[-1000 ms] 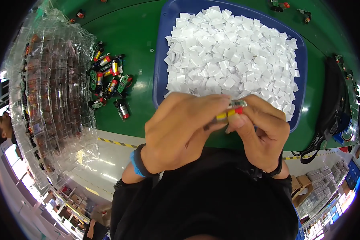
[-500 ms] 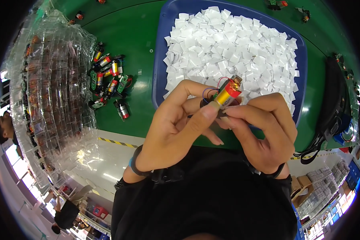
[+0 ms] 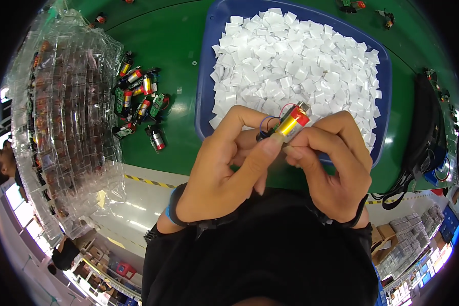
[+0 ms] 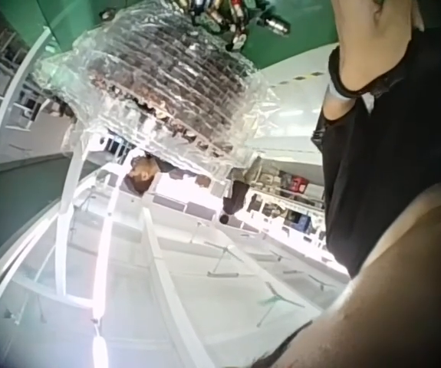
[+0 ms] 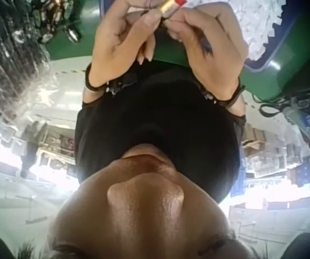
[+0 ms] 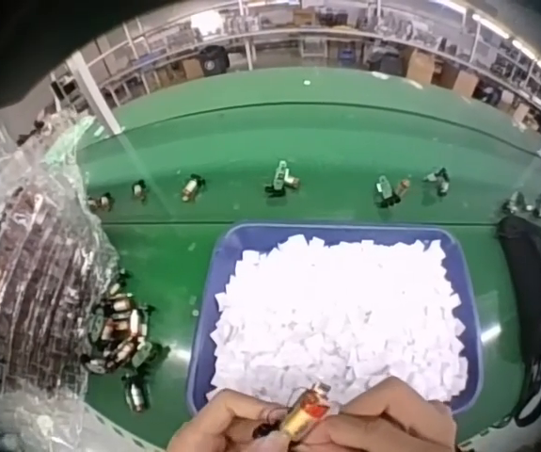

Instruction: The person assembles electronic components by hand by picking up a battery and a circuit board, fitting them together, and wrapping them with white tape. After testing the assembly to ensure a green light flashes, the person places the completed unit onto the green workbench.

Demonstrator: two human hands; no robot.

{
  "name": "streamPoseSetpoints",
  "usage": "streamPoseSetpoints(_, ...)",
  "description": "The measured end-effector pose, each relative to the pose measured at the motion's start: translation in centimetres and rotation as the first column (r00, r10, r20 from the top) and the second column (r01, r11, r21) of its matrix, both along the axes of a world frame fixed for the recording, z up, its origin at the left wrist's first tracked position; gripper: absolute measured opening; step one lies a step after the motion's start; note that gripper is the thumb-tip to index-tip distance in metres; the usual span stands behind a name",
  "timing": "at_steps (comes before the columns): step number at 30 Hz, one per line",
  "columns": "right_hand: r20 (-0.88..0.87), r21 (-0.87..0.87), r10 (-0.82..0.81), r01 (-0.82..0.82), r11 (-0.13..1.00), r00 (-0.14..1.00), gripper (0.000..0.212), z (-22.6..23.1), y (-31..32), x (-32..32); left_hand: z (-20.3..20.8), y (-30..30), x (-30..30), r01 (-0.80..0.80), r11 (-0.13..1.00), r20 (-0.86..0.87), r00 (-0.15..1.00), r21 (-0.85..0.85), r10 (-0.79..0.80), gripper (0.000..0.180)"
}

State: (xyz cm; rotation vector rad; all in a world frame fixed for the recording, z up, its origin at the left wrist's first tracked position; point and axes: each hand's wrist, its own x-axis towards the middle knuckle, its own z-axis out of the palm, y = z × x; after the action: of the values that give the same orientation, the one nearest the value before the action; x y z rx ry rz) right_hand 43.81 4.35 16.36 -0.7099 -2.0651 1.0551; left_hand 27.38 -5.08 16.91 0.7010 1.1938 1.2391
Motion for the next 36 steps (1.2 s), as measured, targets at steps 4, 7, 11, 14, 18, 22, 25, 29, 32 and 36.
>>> streamPoseSetpoints(4,0.009,0.138,-0.012,0.010,0.990,1.000,0.021,-0.1,-0.1,0.1,0.3,0.5,-1.2,0.083,0.993,0.198,0.978,-0.079,-0.066,0.019)
streamPoseSetpoints(7,0.097,0.338,-0.011,-0.022,0.941,0.995,0.025,-0.3,-0.2,0.5,0.6,1.0,-2.1,0.166,0.975,0.358,0.928,-0.145,-0.105,0.020)
streamPoseSetpoints(11,0.091,0.482,-0.037,-0.012,0.876,0.995,0.030,-0.8,-0.5,0.5,0.9,1.5,-2.7,0.246,0.945,0.382,0.912,-0.215,-0.151,0.023)
streamPoseSetpoints(14,0.158,0.455,-0.015,-0.060,0.889,0.987,0.032,-0.4,0.6,0.9,1.4,3.2,-3.4,0.268,0.963,-0.297,0.917,-0.037,-0.267,0.026)
streamPoseSetpoints(18,0.195,0.396,-0.067,-0.016,0.918,0.978,0.032,-0.2,0.8,2.1,-0.7,12.3,-9.7,0.161,0.972,-0.935,0.338,0.171,0.109,0.019)
streamPoseSetpoints(22,0.255,0.404,0.014,-0.120,0.907,0.967,0.029,0.4,0.4,2.6,-6.2,22.5,-21.1,0.149,0.983,-0.987,0.104,-0.106,-0.122,0.031)
streamPoseSetpoints(25,0.292,0.377,0.000,-0.115,0.919,0.956,0.028,0.3,0.5,3.9,-8.1,25.1,-19.2,0.177,0.944,-0.922,-0.226,0.280,0.316,0.029)
streamPoseSetpoints(29,0.296,0.338,0.032,-0.136,0.931,0.955,0.028,-0.3,0.2,4.6,-8.3,27.3,-17.5,0.286,0.919,-0.919,-0.207,0.270,0.335,0.027)
streamPoseSetpoints(32,0.284,0.322,0.072,-0.165,0.932,0.956,0.028,0.1,0.1,4.5,-5.8,26.4,-16.1,0.268,0.962,-0.996,-0.046,0.059,0.074,0.027)
streamPoseSetpoints(36,0.237,0.270,0.046,-0.111,0.956,0.970,0.030,0.7,0.9,4.3,2.5,20.6,-12.0,0.333,0.929,-0.865,0.406,-0.160,-0.294,0.046)
